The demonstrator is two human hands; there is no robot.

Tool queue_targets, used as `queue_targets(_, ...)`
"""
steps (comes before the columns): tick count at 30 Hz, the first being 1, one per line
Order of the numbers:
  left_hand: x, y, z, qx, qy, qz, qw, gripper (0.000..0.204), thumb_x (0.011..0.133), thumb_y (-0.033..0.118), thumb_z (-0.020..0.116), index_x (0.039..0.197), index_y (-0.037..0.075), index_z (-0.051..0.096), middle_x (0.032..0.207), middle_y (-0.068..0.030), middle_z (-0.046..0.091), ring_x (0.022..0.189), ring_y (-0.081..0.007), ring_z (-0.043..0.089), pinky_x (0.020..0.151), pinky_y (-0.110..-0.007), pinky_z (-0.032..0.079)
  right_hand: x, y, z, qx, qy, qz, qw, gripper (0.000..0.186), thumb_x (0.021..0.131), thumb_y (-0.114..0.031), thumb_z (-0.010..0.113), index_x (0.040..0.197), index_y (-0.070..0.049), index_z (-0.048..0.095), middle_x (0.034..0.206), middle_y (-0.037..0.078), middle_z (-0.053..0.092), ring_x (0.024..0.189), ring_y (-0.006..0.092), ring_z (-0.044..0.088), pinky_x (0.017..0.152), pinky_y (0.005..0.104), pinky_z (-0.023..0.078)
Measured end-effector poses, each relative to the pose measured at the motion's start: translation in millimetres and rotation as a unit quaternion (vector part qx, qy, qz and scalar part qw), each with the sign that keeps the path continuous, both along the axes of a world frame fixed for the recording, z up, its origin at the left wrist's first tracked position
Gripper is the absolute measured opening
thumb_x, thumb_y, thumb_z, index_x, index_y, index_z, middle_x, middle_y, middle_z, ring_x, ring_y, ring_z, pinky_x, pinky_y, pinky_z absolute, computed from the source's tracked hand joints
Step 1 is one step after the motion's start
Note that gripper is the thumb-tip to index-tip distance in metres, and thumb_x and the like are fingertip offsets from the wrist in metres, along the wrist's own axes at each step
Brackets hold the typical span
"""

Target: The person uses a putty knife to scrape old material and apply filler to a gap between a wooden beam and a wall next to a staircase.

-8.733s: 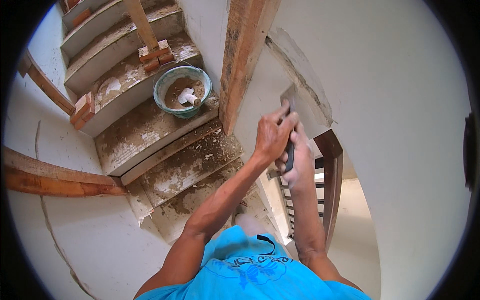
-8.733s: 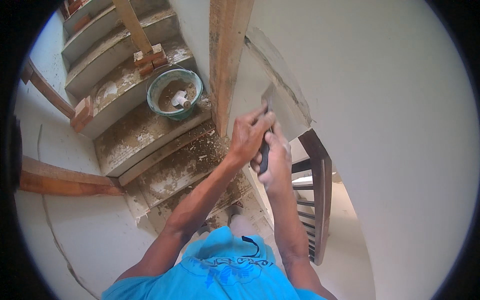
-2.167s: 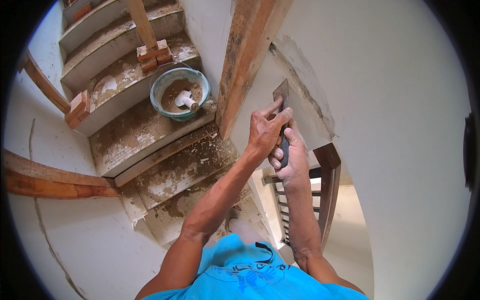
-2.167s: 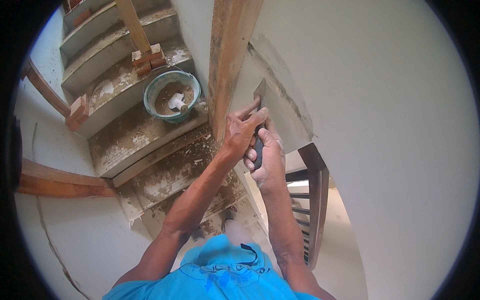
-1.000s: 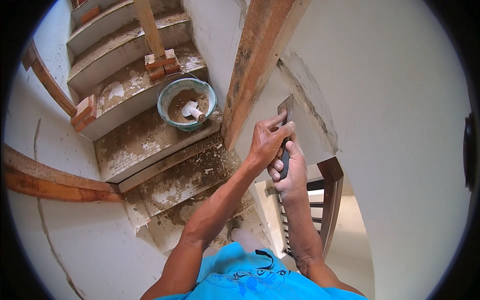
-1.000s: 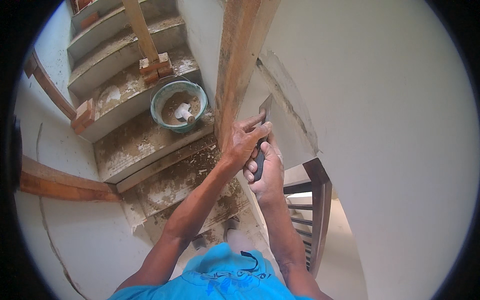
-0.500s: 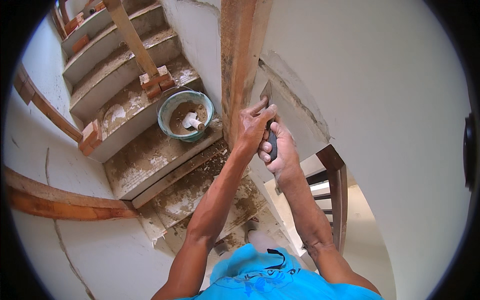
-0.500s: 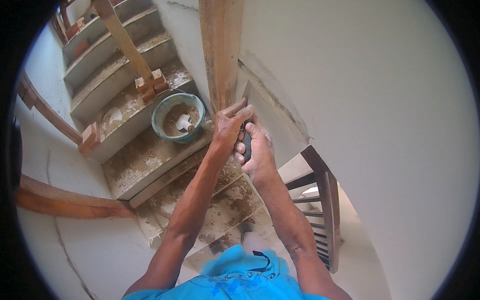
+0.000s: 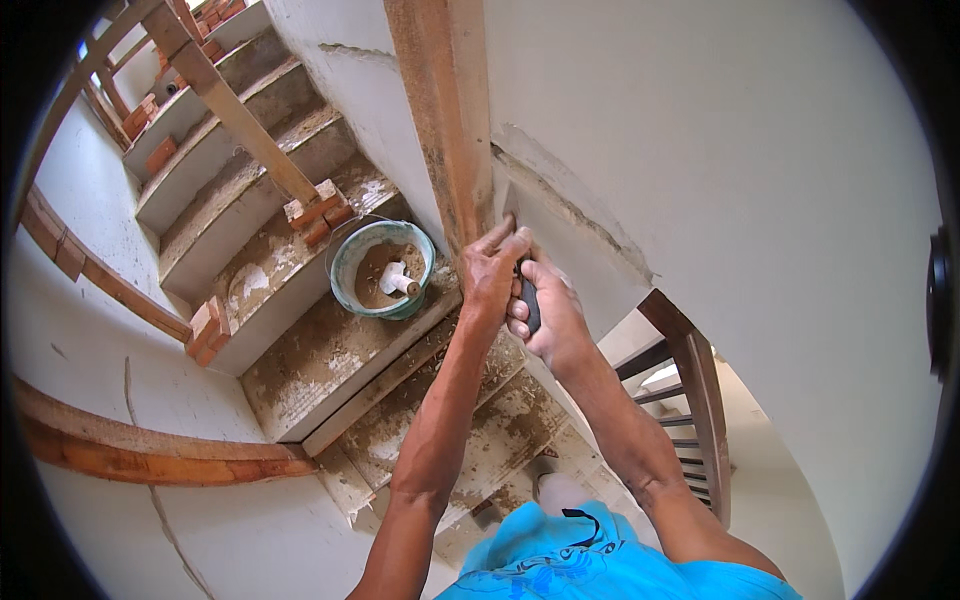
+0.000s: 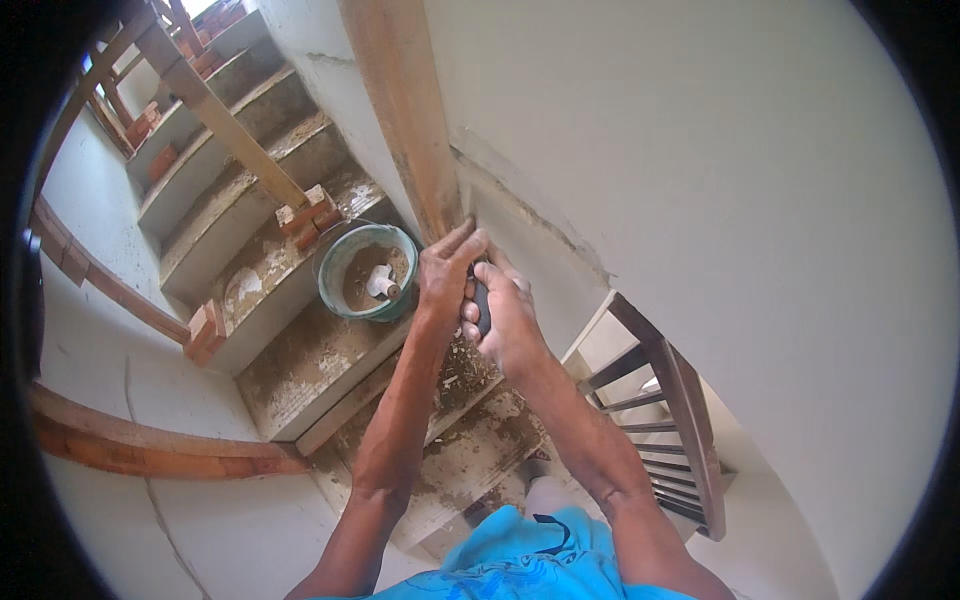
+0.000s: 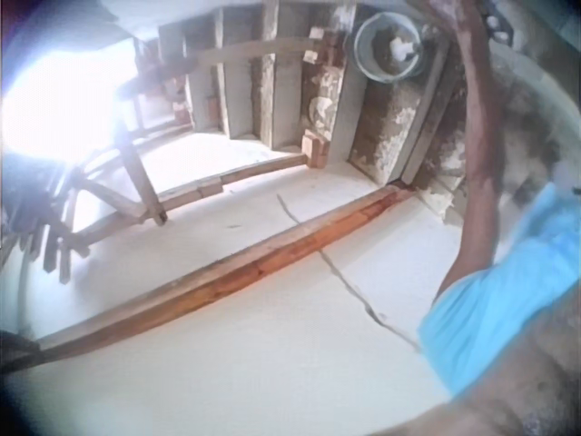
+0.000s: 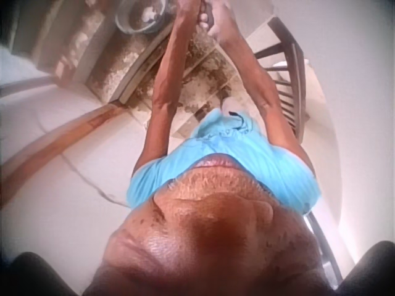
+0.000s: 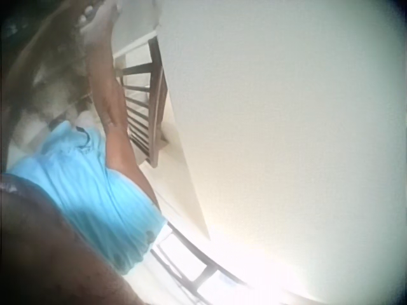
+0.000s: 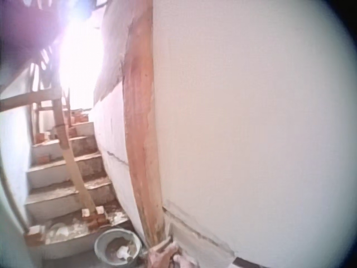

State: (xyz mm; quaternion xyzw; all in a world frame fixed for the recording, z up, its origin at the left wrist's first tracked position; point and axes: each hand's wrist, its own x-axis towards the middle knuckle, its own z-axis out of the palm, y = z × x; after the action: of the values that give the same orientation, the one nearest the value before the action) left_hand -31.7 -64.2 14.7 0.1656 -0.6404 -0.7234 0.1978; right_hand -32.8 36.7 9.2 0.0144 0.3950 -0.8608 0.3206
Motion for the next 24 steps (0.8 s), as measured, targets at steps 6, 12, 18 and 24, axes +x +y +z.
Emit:
queue_targets(6, -14.4, -19.5, -8.7, -0.004, 0.026, 0.008, 1.000, 0.057, 0.089, 0.027, 0.070, 0.134, -0.005, 0.056, 0.084, -0.0054, 0.067, 0.048, -0.0036, 0.040, 0.041, -0.021, 0.035, -14.4, -22.4, 10.9, 0.003, -0.027, -0.005, 1.000, 0.034, 0.100, -0.022, 0.045, 0.134, -0.025, 0.050, 0.070, -0.002, 0.048, 0.045, 0.0085, 0.044, 0.031, 0.0236, 0.035)
queue_targets(12, -15.1, -28.9, 0.5, 0.050, -0.021, -0.026, 0.998, 0.062, 0.088, 0.027, 0.070, 0.138, -0.005, 0.053, 0.100, -0.0129, 0.069, 0.063, -0.0087, 0.054, 0.053, -0.022, 0.045, -15.1, -26.4, 15.0, -0.008, -0.010, -0.011, 1.000, 0.033, 0.100, -0.019, 0.044, 0.133, -0.021, 0.049, 0.072, -0.001, 0.048, 0.046, 0.0075, 0.045, 0.032, 0.0233, 0.035)
queue_targets(18, 0.6, -11.4, -4.9, -0.007, -0.036, -0.024, 0.999, 0.057, 0.089, 0.028, 0.069, 0.137, -0.001, 0.056, 0.102, -0.0091, 0.069, 0.063, -0.0065, 0.053, 0.055, -0.021, 0.045, 4.7, -9.0, 11.3, -0.003, -0.019, -0.013, 1.000, 0.043, 0.100, -0.017, 0.043, 0.143, -0.022, 0.041, 0.073, -0.001, 0.049, 0.047, 0.0073, 0.045, 0.032, 0.0230, 0.036)
queue_targets(24, 3.6, -20.1, 17.8, 0.004, -0.043, -0.021, 0.999, 0.056, 0.089, 0.026, 0.069, 0.135, -0.003, 0.056, 0.090, -0.0066, 0.068, 0.057, -0.0051, 0.048, 0.050, -0.021, 0.042, -7.1, -21.9, 12.6, -0.028, -0.029, 0.003, 0.999, 0.048, 0.099, -0.016, 0.044, 0.146, -0.023, 0.038, 0.071, -0.001, 0.048, 0.046, 0.0085, 0.045, 0.032, 0.0235, 0.036)
